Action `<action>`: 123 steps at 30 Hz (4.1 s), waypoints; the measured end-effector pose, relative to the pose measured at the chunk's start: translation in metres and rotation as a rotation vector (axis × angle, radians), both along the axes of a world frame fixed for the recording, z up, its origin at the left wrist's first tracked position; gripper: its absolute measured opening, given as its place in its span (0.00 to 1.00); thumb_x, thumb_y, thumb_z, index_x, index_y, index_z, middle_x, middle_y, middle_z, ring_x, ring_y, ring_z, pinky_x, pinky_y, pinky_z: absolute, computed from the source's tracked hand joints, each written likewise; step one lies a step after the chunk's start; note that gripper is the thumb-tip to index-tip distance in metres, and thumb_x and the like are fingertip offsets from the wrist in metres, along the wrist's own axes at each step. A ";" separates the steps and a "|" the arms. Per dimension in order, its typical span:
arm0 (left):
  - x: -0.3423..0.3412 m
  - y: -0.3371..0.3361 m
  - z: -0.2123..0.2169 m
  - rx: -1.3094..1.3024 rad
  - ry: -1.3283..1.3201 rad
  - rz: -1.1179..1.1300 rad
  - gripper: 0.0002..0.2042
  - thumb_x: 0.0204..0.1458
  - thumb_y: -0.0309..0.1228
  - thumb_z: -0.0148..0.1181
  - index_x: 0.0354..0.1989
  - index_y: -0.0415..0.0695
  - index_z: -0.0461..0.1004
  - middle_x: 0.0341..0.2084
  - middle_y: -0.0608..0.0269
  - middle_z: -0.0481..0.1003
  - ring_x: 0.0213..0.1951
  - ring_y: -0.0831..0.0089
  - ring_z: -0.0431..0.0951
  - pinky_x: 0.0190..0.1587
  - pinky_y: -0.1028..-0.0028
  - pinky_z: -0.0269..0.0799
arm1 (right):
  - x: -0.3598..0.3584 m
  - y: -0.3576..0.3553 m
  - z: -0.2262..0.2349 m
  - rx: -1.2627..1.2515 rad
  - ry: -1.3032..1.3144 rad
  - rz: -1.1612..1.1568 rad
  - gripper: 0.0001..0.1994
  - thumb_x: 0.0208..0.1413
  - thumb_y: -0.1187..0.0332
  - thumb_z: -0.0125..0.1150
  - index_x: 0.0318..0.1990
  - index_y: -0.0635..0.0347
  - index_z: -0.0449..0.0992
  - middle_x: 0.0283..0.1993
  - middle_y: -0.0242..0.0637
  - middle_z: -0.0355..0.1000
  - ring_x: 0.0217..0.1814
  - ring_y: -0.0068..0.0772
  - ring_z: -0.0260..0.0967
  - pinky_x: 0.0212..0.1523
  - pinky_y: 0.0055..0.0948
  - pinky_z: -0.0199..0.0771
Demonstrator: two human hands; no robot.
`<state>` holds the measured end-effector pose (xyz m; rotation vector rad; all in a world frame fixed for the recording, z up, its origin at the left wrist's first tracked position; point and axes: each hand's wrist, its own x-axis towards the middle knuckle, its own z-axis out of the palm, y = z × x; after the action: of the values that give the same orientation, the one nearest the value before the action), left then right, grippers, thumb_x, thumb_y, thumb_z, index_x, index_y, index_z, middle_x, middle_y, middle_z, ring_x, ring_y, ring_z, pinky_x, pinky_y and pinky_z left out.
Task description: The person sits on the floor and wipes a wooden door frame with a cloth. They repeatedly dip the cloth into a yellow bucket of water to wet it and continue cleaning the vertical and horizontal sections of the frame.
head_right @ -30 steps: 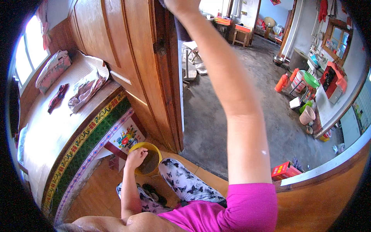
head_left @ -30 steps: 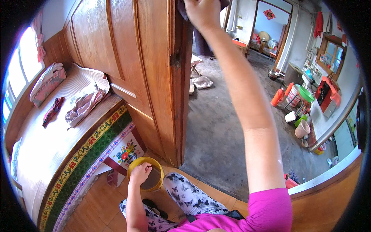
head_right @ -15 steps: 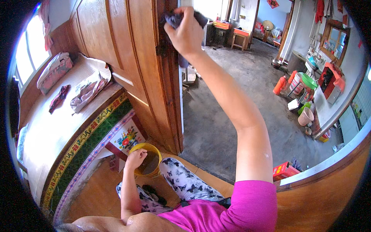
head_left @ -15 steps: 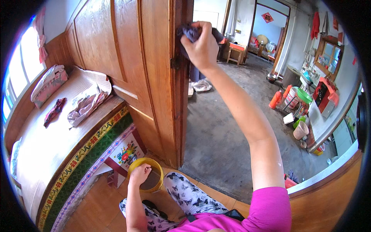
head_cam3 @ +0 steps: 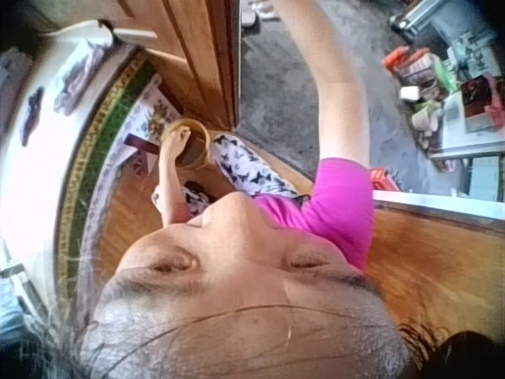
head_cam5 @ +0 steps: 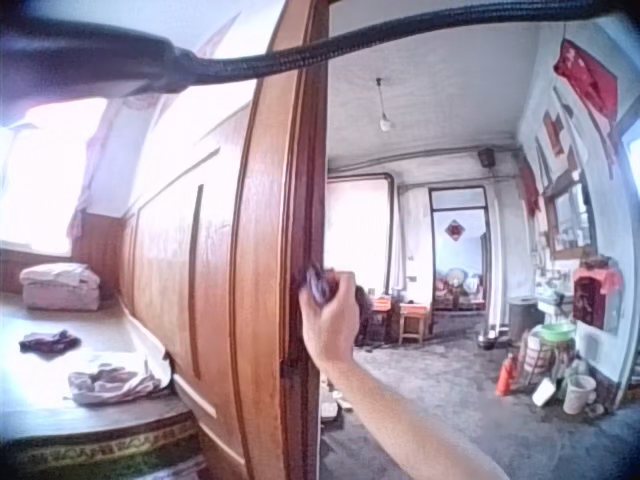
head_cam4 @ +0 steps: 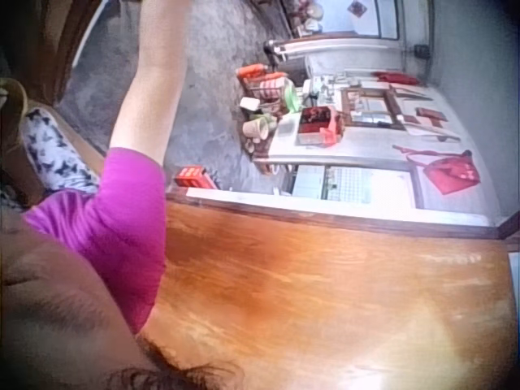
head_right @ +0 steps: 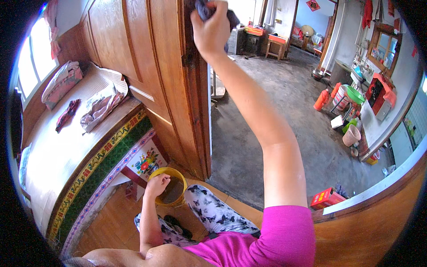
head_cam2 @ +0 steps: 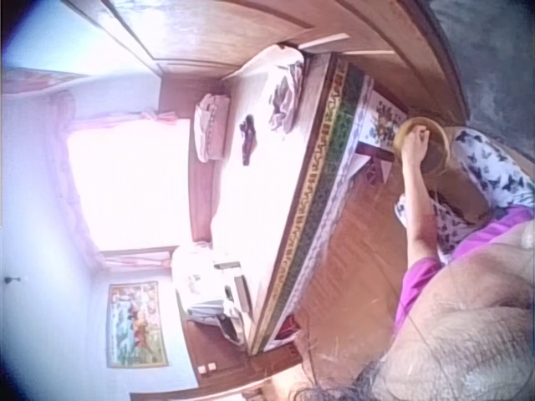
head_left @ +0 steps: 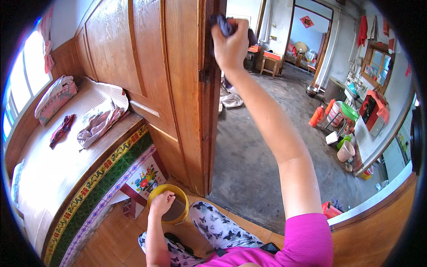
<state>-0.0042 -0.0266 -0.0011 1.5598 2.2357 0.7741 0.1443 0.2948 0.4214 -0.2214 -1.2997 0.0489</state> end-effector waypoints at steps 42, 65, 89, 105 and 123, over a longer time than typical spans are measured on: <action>-0.001 0.009 -0.005 0.020 0.031 -0.007 0.10 0.56 0.37 0.64 0.41 0.45 0.80 0.30 0.53 0.82 0.35 0.56 0.83 0.38 0.60 0.77 | 0.029 -0.017 -0.017 -0.242 -0.316 0.051 0.19 0.53 0.59 0.72 0.41 0.61 0.70 0.36 0.42 0.78 0.38 0.36 0.77 0.41 0.33 0.77; 0.005 0.003 0.011 0.070 0.011 0.012 0.09 0.56 0.36 0.63 0.41 0.45 0.80 0.29 0.55 0.82 0.34 0.56 0.82 0.37 0.59 0.77 | 0.036 -0.018 -0.139 0.147 -0.425 -0.198 0.20 0.56 0.78 0.60 0.57 0.54 0.73 0.50 0.46 0.75 0.53 0.55 0.72 0.56 0.45 0.70; -0.001 -0.007 0.014 0.111 0.029 0.025 0.10 0.56 0.36 0.63 0.42 0.44 0.79 0.30 0.54 0.82 0.35 0.54 0.82 0.37 0.58 0.77 | 0.034 -0.017 -0.182 0.022 -0.372 -0.033 0.23 0.43 0.86 0.57 0.49 0.59 0.75 0.46 0.43 0.71 0.54 0.51 0.63 0.60 0.43 0.62; 0.001 0.003 0.010 0.091 0.032 0.004 0.09 0.57 0.36 0.62 0.42 0.45 0.79 0.29 0.54 0.81 0.34 0.54 0.82 0.37 0.58 0.76 | 0.000 0.015 0.000 0.413 -0.002 -0.256 0.10 0.59 0.70 0.64 0.46 0.60 0.74 0.42 0.42 0.71 0.45 0.46 0.67 0.49 0.43 0.67; 0.065 0.067 0.051 0.028 -1.415 -0.065 0.33 0.65 0.63 0.42 0.71 0.56 0.58 0.58 0.58 0.73 0.56 0.64 0.76 0.57 0.59 0.73 | 0.041 -0.117 -0.329 -0.837 -0.088 0.725 0.10 0.65 0.77 0.56 0.51 0.60 0.66 0.48 0.32 0.66 0.50 0.21 0.64 0.53 0.26 0.68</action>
<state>0.0607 0.0400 0.0500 0.6036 1.0848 1.2945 0.1851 0.1778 0.0927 -0.4510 -1.3281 1.2228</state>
